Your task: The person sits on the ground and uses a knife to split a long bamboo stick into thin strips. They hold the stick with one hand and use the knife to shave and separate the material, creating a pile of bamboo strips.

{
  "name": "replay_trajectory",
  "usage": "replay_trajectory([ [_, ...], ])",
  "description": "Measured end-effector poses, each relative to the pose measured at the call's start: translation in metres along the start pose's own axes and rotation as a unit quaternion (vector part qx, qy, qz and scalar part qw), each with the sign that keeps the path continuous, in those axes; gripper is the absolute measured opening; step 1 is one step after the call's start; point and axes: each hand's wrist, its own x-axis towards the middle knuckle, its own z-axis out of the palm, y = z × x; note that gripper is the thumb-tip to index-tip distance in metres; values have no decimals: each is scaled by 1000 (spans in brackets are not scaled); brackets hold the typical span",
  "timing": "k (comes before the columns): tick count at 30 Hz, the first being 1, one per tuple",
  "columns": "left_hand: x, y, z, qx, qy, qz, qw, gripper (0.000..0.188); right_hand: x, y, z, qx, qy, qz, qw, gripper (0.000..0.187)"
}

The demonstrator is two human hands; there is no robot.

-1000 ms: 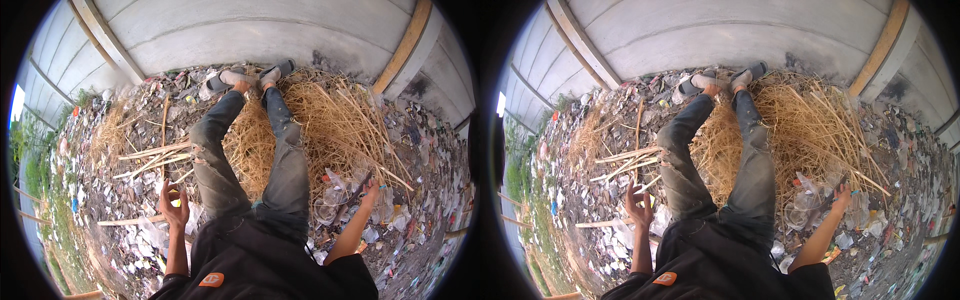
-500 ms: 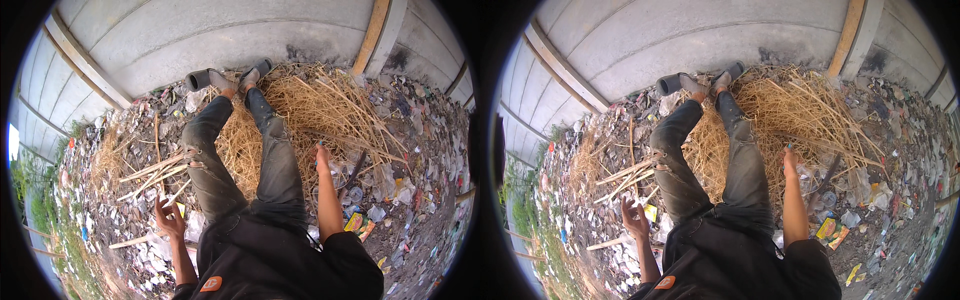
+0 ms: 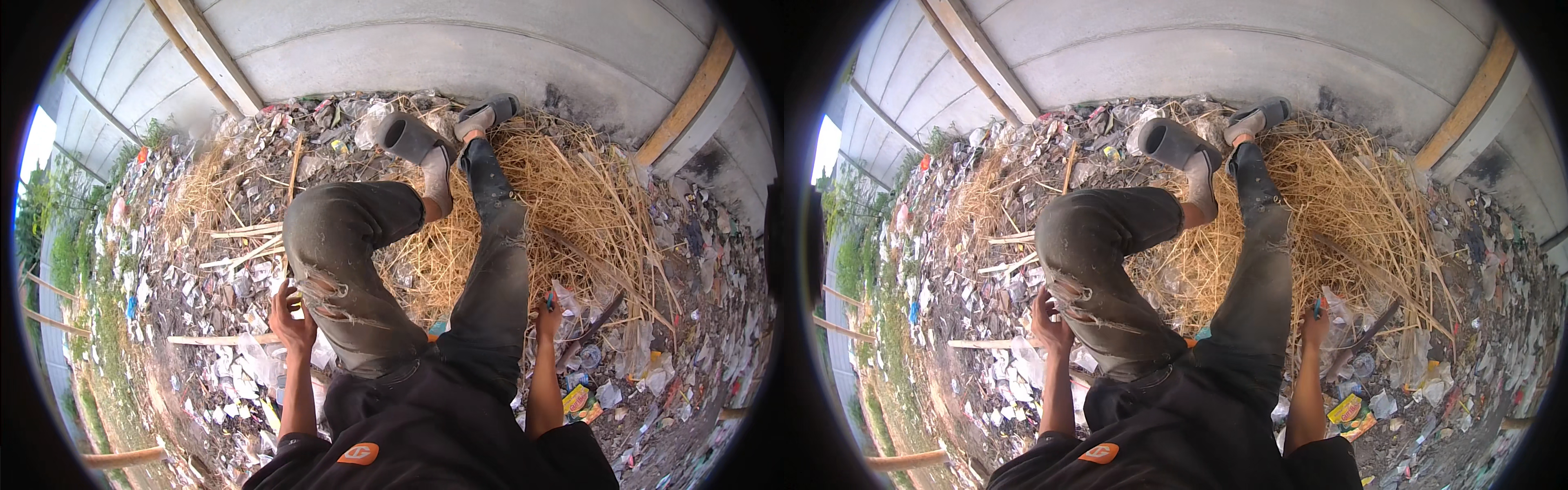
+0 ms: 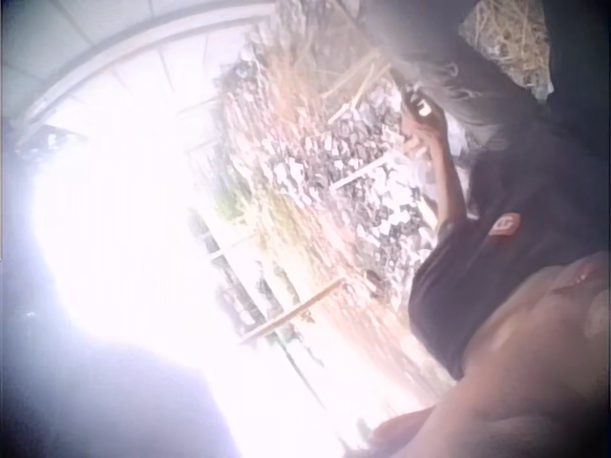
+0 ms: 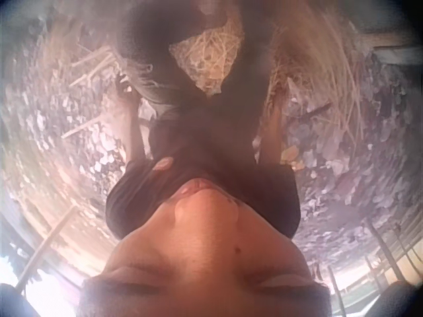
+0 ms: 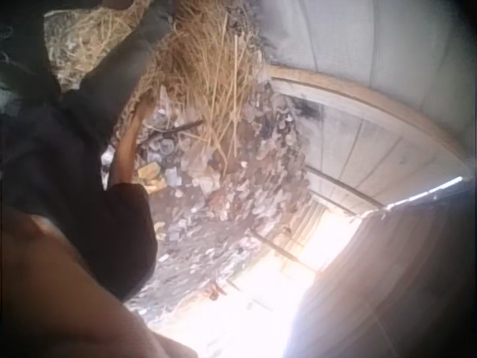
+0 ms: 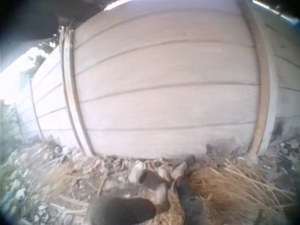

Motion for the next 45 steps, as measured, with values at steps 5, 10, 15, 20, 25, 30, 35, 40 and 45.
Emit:
replay_trajectory([
  [5, -32, -40, 25, -33, -15, -30, 999, 49, 18, 21, -14, -73, 14, -12, 997, 30],
  [10, -52, -63, 51, -55, -119, -10, 991, 49, 46, 22, -5, -117, -22, -73, 990, 29],
  [15, -33, -67, 77, -45, -156, -18, 987, 49, 60, -28, 19, -15, -24, -12, 1000, 21],
  [20, -30, -84, 88, -22, -133, -103, 986, 42, 61, -79, 44, -126, -56, -119, 983, 33],
  [25, -22, -109, 113, -70, -128, -169, 975, 39, 79, -79, 57, -226, -15, -179, 958, 36],
  [30, -53, -199, 185, -94, -129, -266, 951, 42, 81, -77, 61, -207, -74, -183, 958, 38],
  [35, 7, -221, 235, -117, -207, -368, 899, 50, 69, -54, 26, -195, -86, -111, 971, 33],
  [40, 66, -238, 296, -69, -98, -485, 866, 64, 57, -48, -1, -220, -83, -55, 971, 32],
  [45, 75, -256, 337, 4, -13, -527, 849, 62, 77, -13, -6, -329, -86, -125, 932, 28],
])
